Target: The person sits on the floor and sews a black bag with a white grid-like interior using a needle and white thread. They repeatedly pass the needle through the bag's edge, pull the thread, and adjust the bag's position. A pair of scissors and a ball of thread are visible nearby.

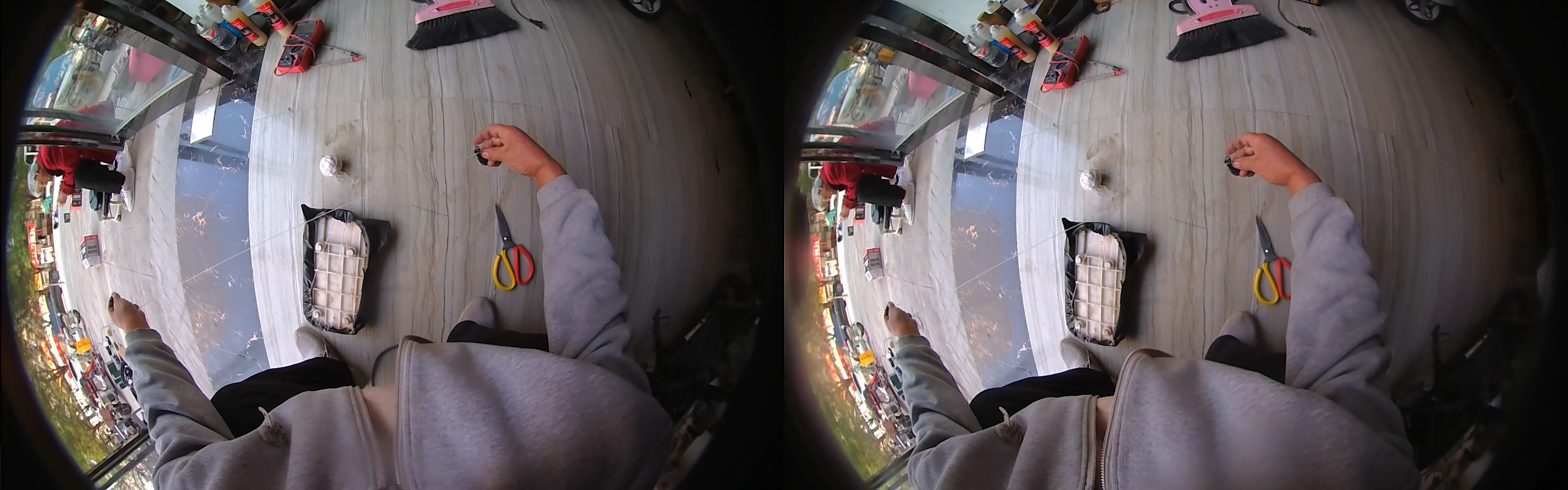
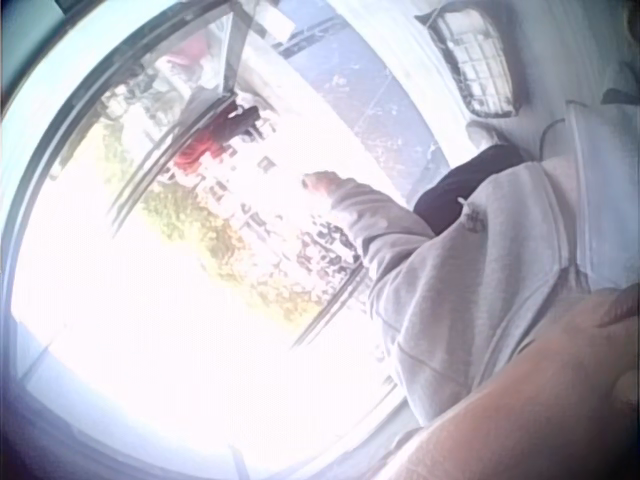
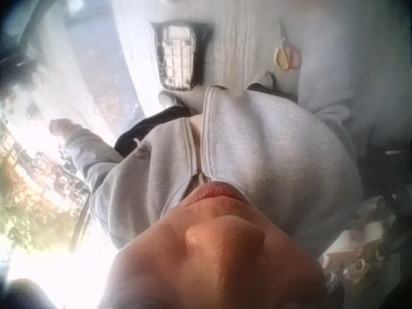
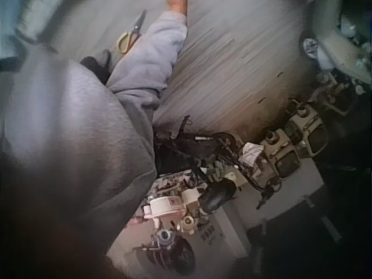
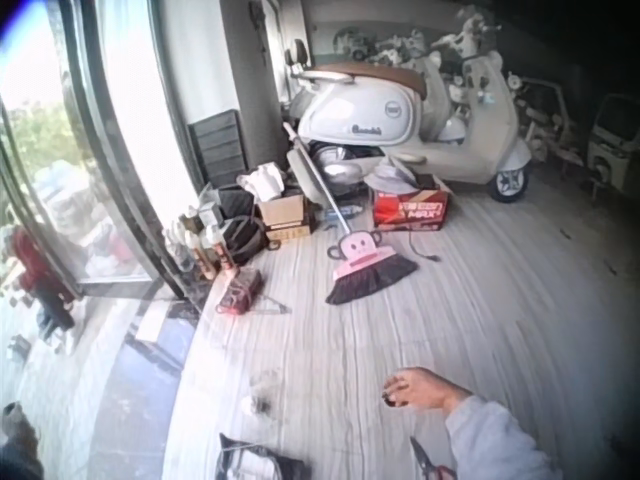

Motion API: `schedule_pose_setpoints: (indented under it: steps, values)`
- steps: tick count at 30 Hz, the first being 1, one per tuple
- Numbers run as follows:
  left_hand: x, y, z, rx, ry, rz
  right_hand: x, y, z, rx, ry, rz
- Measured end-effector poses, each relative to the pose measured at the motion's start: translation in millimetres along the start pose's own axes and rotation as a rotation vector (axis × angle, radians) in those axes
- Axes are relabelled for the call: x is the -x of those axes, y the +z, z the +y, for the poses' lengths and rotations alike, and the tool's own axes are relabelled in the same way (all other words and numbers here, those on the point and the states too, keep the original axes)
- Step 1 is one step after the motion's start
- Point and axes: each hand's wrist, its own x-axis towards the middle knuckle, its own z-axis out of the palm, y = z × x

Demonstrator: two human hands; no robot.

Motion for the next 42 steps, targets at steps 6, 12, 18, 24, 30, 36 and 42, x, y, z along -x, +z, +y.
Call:
schedule_pose_setpoints:
  steps: [6,12,18,24,30,36,42]
  values:
    - [44.0,66.6,13.6,-1.007,0.245,-0.090,8.2,30.1,-53.4,0.046,-0.029,-0.080]
    - [285.0,187.4,117.1,0.069,0.415,-1.339,13.5,79.1,-94.9,0.019,-0.090,-0.135]
    - [493.2,220.7,161.4,0.055,0.586,-1.770,19.2,122.2,-104.9,-0.044,-0.172,-0.188]
    - [512.1,223.3,137.9,0.076,-0.068,-1.685,22.8,127.4,-88.8,0.169,-0.341,-0.115]
    - [503.1,226.9,126.0,0.167,-0.117,-1.494,21.0,118.9,-88.1,0.144,-0.214,-0.154]
    - [475.6,230.7,124.4,0.309,-0.400,-1.311,18.6,91.4,-69.5,0.098,-0.153,-0.189]
    - [457.8,228.1,134.4,0.341,-0.468,-1.356,22.9,36.2,-40.0,0.777,-0.002,0.194]
